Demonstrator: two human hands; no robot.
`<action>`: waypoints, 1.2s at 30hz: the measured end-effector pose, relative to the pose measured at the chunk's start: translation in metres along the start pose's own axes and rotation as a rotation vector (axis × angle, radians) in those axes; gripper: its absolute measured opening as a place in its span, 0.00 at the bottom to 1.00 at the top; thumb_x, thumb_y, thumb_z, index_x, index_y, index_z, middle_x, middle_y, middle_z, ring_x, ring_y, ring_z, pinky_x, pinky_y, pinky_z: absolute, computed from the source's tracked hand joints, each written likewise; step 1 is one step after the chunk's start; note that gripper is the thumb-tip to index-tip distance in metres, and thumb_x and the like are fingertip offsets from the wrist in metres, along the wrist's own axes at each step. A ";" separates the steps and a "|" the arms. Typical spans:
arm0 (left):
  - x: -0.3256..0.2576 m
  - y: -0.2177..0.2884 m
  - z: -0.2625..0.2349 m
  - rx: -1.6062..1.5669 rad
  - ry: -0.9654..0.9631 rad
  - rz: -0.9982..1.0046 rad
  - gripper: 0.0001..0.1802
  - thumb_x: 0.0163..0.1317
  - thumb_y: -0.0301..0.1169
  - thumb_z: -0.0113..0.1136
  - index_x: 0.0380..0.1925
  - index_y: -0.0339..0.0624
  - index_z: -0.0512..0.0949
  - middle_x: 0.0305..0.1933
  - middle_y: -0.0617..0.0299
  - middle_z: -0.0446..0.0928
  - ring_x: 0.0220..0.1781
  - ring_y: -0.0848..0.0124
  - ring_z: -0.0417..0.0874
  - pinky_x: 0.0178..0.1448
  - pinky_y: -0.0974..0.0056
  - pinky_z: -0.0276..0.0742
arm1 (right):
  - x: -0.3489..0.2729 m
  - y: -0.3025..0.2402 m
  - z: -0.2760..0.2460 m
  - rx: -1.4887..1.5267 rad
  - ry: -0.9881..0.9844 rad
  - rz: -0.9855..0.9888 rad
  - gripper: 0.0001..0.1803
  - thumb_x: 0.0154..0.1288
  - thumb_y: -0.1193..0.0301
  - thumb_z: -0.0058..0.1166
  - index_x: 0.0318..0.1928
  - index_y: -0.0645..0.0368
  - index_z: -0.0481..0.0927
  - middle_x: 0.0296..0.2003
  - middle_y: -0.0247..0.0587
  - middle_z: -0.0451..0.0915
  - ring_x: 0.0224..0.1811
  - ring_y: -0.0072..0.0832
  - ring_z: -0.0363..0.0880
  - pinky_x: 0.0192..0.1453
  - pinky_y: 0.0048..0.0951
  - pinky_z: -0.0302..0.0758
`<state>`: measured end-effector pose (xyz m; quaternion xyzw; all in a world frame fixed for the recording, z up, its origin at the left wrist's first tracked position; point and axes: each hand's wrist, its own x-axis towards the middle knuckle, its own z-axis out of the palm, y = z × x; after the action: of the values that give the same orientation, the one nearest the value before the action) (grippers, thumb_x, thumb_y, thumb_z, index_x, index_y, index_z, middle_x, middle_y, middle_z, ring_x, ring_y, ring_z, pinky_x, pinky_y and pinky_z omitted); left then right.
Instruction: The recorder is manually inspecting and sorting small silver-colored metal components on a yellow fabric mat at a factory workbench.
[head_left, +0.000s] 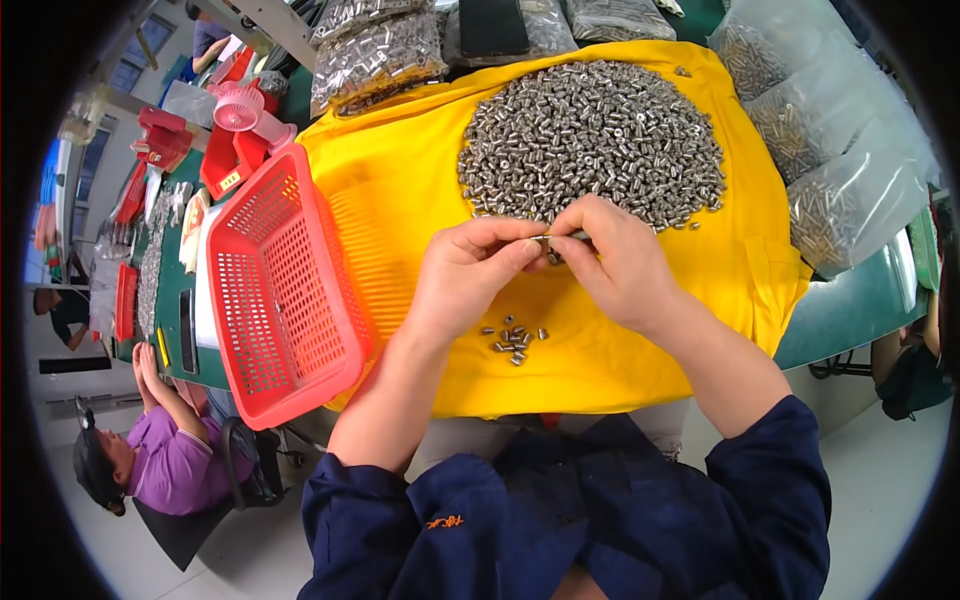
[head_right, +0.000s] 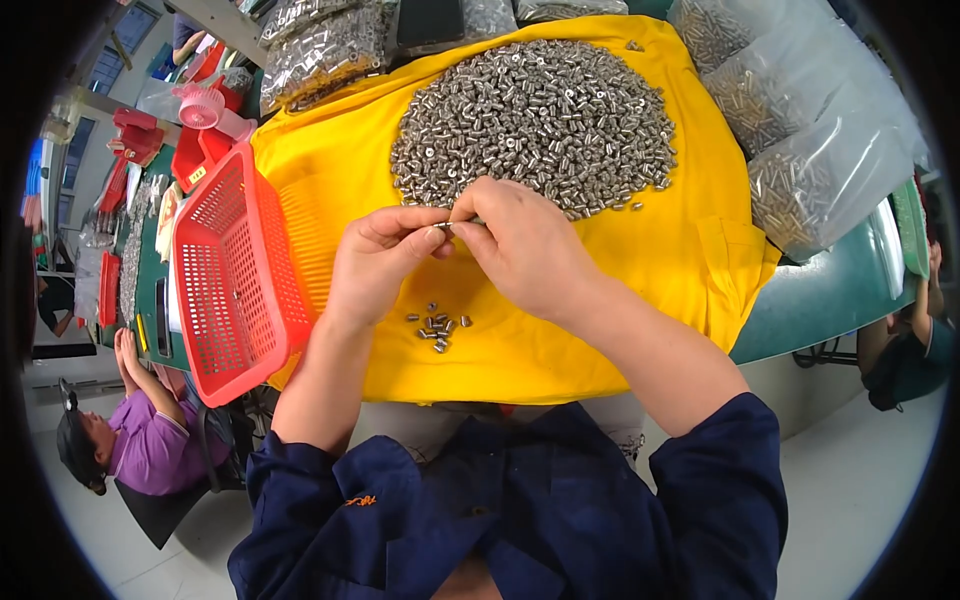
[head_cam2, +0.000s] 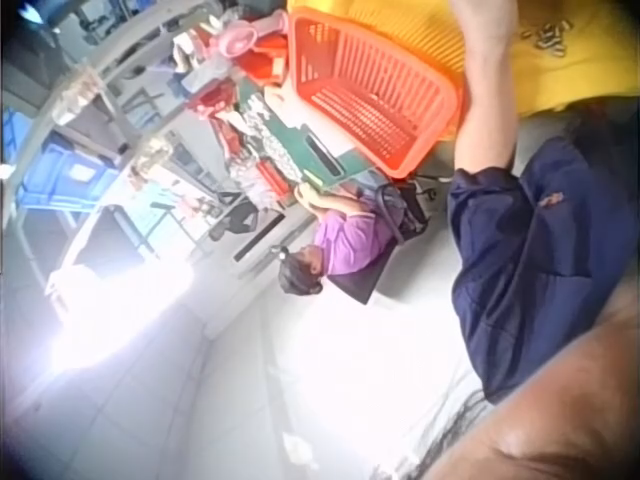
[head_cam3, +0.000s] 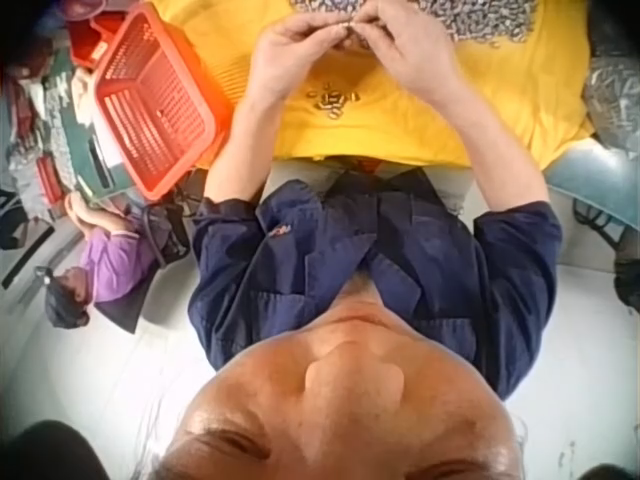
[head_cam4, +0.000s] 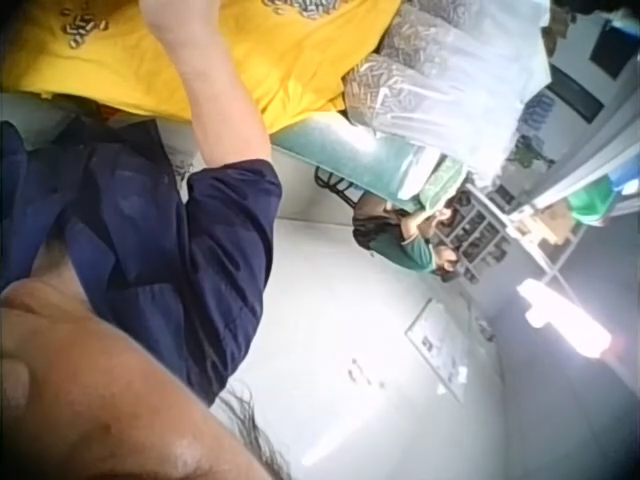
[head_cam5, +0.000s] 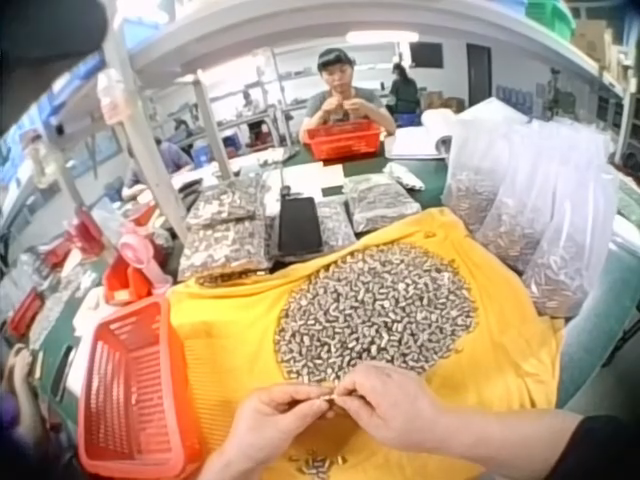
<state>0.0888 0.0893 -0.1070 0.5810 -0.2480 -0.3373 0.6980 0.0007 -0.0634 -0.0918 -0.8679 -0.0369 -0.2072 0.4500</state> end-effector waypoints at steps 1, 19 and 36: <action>0.000 0.000 0.001 0.001 -0.001 0.002 0.09 0.57 0.22 0.55 0.39 0.33 0.76 0.34 0.61 0.78 0.34 0.76 0.78 0.41 0.73 0.74 | 0.000 0.000 0.001 0.032 0.003 0.019 0.03 0.56 0.76 0.48 0.31 0.61 0.69 0.26 0.43 0.73 0.30 0.39 0.73 0.33 0.33 0.69; 0.002 -0.004 0.004 -0.331 0.004 -0.007 0.10 0.59 0.22 0.51 0.41 0.34 0.75 0.34 0.60 0.77 0.34 0.74 0.78 0.43 0.71 0.75 | -0.004 -0.002 0.003 0.185 0.108 0.047 0.02 0.57 0.78 0.47 0.33 0.61 0.70 0.25 0.42 0.73 0.27 0.32 0.74 0.30 0.27 0.70; 0.000 -0.010 0.009 -0.161 0.041 0.131 0.09 0.58 0.20 0.53 0.39 0.34 0.76 0.36 0.58 0.78 0.36 0.73 0.79 0.44 0.71 0.76 | -0.007 0.004 0.013 0.121 0.154 0.013 0.03 0.56 0.78 0.47 0.31 0.61 0.68 0.26 0.44 0.71 0.29 0.41 0.72 0.33 0.35 0.68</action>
<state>0.0804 0.0823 -0.1146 0.5121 -0.2433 -0.2979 0.7680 -0.0006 -0.0545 -0.1048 -0.8209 -0.0091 -0.2676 0.5045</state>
